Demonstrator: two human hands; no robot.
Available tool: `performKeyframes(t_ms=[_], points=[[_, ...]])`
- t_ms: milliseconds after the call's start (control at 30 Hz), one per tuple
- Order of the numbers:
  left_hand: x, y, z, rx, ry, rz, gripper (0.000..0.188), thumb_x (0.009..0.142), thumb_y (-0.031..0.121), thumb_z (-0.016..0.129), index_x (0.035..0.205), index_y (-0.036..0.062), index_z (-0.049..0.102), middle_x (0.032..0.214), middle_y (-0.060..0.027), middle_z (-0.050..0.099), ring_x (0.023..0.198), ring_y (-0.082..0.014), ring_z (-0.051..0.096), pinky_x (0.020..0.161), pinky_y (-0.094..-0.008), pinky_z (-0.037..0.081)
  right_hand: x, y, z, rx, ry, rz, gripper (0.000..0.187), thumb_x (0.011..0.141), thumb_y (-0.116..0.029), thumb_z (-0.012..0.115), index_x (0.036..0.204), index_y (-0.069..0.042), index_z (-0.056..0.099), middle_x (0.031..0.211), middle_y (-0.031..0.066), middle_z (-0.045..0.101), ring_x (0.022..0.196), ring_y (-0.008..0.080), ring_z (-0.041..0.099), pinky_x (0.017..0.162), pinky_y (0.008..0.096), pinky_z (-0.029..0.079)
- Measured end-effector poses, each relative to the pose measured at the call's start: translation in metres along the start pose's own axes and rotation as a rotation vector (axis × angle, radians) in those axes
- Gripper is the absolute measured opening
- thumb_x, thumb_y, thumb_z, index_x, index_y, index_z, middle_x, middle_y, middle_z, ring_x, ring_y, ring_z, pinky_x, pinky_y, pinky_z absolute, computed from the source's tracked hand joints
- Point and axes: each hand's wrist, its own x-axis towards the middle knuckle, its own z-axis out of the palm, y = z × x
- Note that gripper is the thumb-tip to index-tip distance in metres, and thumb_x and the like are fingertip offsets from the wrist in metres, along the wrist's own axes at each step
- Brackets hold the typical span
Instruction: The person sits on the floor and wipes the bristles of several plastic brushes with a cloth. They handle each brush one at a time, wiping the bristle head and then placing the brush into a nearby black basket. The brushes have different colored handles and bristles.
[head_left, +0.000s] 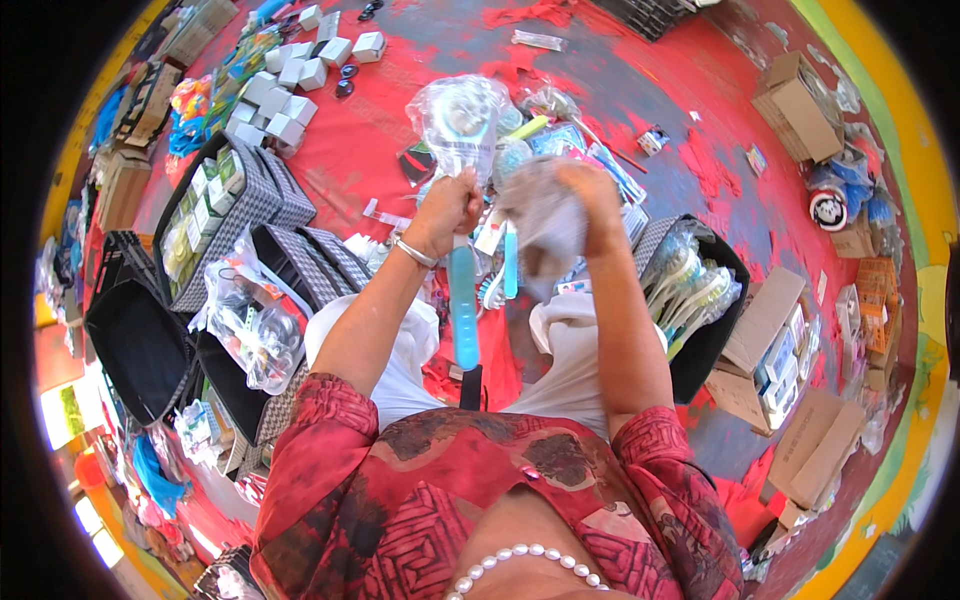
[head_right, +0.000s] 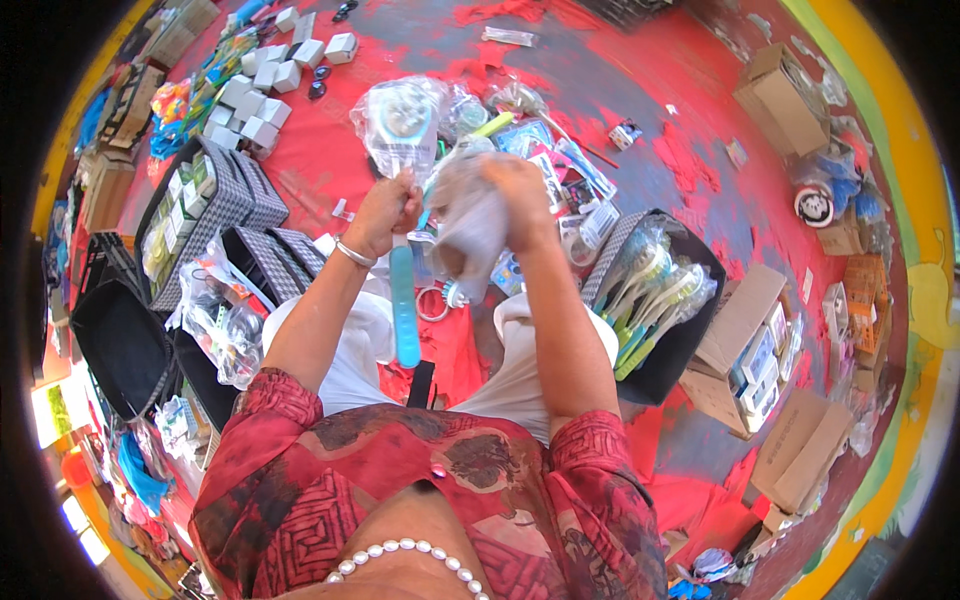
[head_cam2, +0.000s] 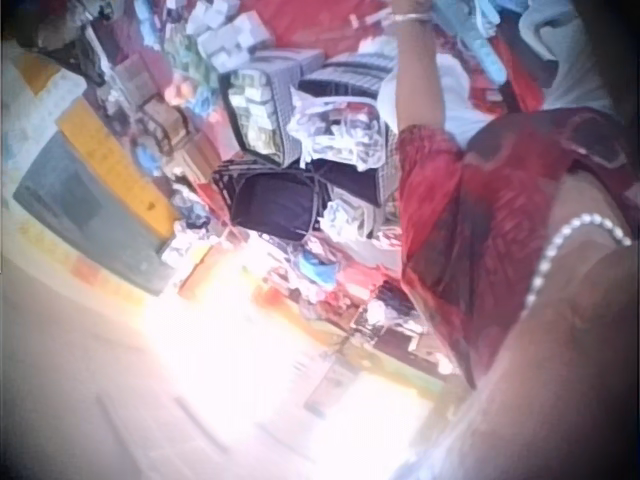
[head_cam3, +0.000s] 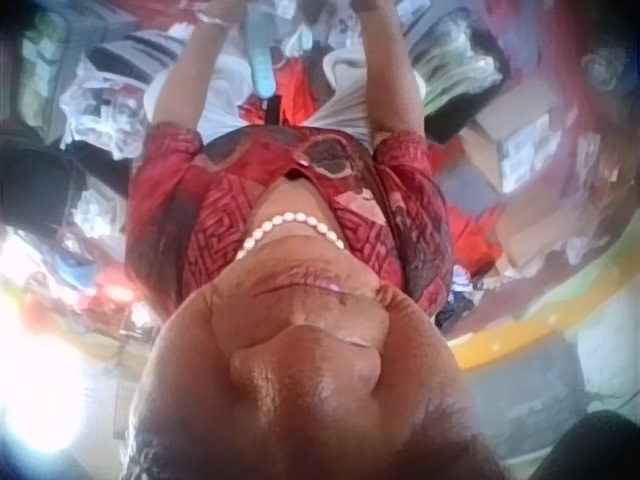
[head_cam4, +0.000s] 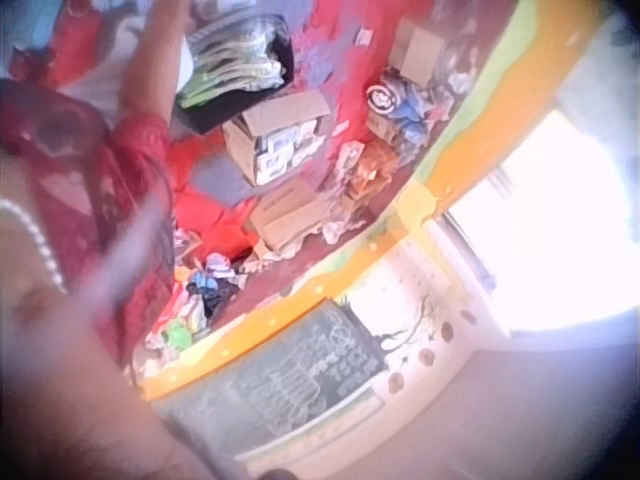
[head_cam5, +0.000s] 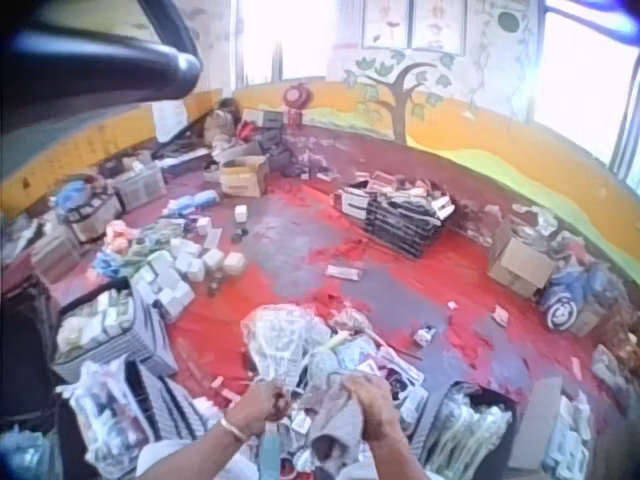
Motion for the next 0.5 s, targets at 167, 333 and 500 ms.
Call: performKeyframes(t_ms=[167, 333, 500], points=[[-0.012, 0.018, 0.013, -0.481, -0.204, 0.187, 0.038, 0.095, 0.039, 0.037, 0.071, 0.0102, 0.042, 0.055, -0.0026, 0.040, 0.041, -0.0077, 0.031, 0.036, -0.0199, 0.026, 0.012, 0.010, -0.003, -0.218, 0.130, 0.054, 0.036, 0.085, -0.032, 0.056, 0.077, 0.004, 0.058, 0.070, 0.0092, 0.061, 0.061, 0.0128, 0.056, 0.053, 0.0265, 0.044], [-0.019, 0.016, 0.024, -0.327, -0.242, 0.090, 0.041, 0.094, 0.044, 0.037, 0.069, 0.0109, 0.039, 0.054, -0.0031, 0.041, 0.038, -0.0080, 0.031, 0.033, -0.0191, 0.025, 0.011, -0.002, 0.021, -0.363, 0.267, -0.550, 0.028, 0.085, -0.025, 0.059, 0.084, 0.003, 0.055, 0.073, 0.0057, 0.059, 0.066, 0.0099, 0.050, 0.059, 0.0267, 0.041], [-0.015, 0.006, 0.037, -0.164, -0.015, 0.008, 0.044, 0.092, 0.048, 0.038, 0.069, 0.0106, 0.042, 0.053, -0.0021, 0.043, 0.038, -0.0078, 0.032, 0.033, -0.0186, 0.024, 0.000, -0.001, 0.044, -1.053, 0.027, -0.713, 0.021, 0.080, -0.022, 0.061, 0.090, -0.004, 0.058, 0.081, 0.0143, 0.058, 0.070, 0.0301, 0.056, 0.063, 0.0367, 0.044]])
